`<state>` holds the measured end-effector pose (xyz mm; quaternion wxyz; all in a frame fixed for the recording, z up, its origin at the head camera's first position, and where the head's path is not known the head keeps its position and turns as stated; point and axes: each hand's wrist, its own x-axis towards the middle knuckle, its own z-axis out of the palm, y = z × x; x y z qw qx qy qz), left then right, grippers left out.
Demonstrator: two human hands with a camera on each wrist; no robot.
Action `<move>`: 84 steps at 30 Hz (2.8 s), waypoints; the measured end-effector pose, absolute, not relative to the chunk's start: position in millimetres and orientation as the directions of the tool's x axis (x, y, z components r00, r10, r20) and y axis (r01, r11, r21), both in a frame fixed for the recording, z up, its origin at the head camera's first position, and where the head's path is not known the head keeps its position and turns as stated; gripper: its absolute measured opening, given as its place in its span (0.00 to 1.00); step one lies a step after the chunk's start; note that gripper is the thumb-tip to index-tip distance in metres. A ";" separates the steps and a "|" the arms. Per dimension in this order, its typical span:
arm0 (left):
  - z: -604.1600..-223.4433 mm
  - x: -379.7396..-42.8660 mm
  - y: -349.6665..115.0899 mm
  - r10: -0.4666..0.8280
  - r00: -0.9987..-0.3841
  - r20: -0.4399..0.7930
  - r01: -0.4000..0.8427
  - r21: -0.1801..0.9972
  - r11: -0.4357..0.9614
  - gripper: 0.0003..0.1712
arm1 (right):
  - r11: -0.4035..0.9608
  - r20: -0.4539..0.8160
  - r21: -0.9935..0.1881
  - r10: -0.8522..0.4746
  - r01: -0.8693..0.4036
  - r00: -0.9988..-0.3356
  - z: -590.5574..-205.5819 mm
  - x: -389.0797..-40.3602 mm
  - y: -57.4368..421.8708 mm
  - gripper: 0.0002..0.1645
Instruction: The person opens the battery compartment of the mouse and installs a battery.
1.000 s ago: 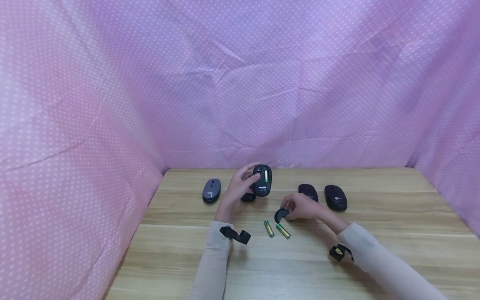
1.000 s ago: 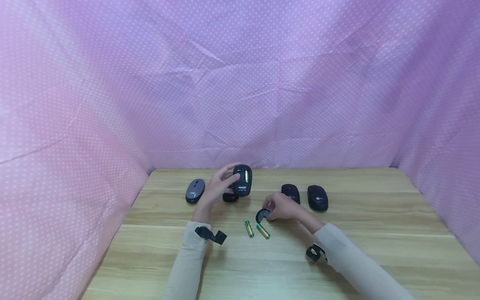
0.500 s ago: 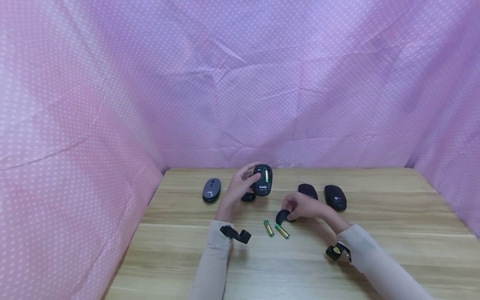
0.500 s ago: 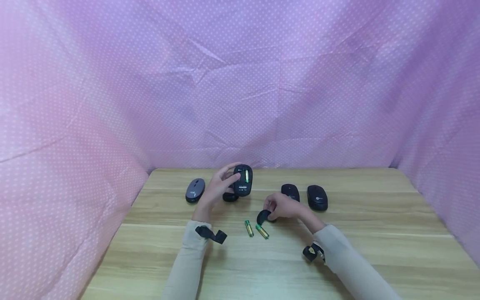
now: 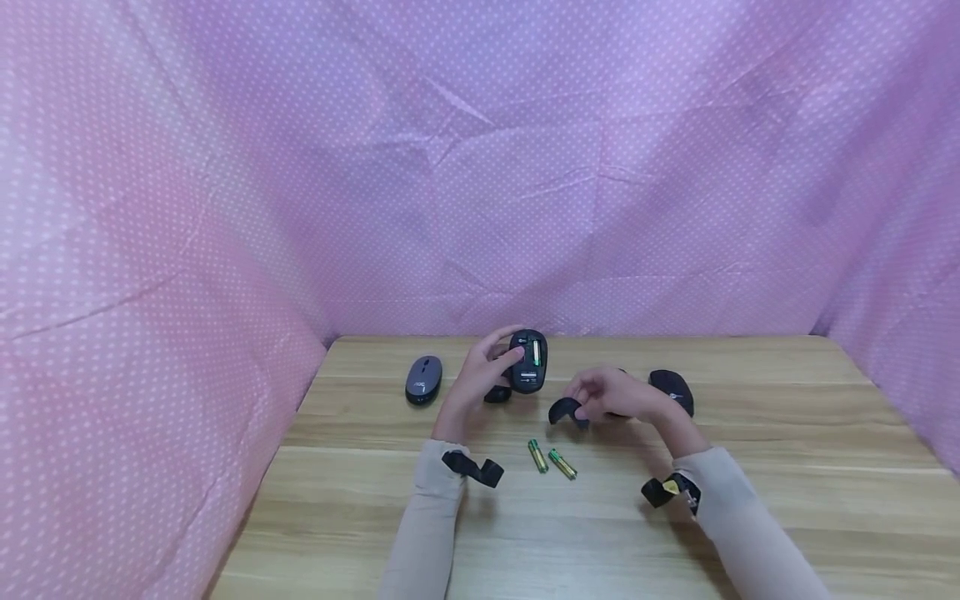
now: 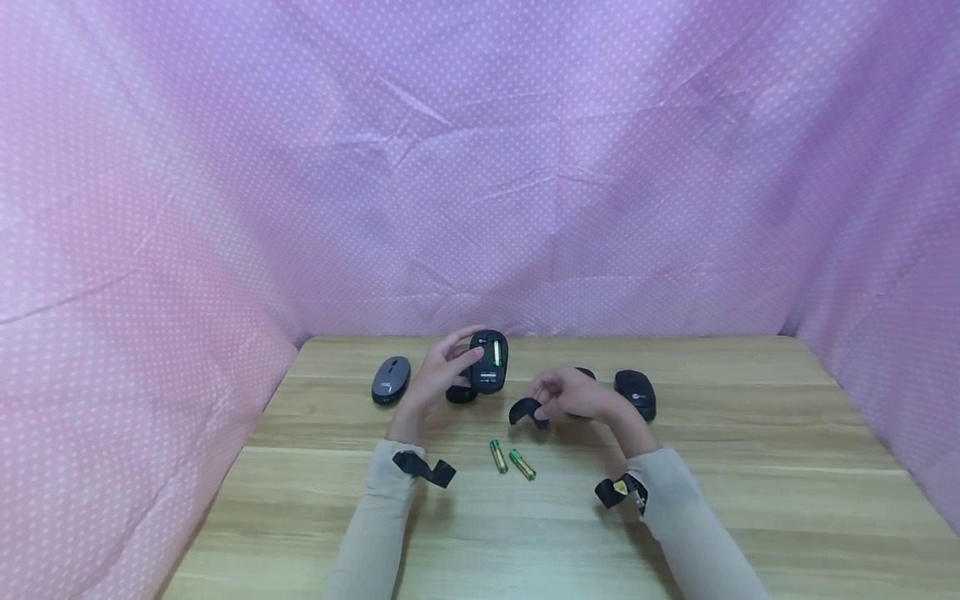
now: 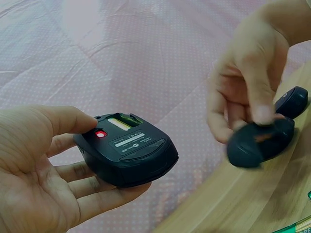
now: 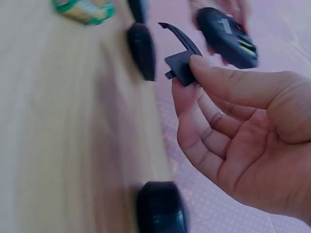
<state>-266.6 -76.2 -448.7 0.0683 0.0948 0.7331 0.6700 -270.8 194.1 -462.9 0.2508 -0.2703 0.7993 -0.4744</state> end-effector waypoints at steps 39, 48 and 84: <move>-456.4 -266.1 -58.2 0.329 -0.944 0.010 0.044 0.994 0.098 0.28 | -0.018 0.120 -0.993 -0.160 -0.118 -0.980 -453.1 -275.4 154.9 0.23; -455.8 -265.2 -56.6 0.340 -0.940 0.009 0.050 0.993 0.111 0.28 | -0.136 0.089 -0.988 -0.135 -0.071 -0.987 -451.0 -273.0 148.3 0.06; -454.1 -260.8 -49.6 0.273 -0.961 0.052 0.060 0.998 0.022 0.31 | -0.113 0.005 -0.994 -0.115 0.008 -0.993 -456.8 -269.0 133.8 0.23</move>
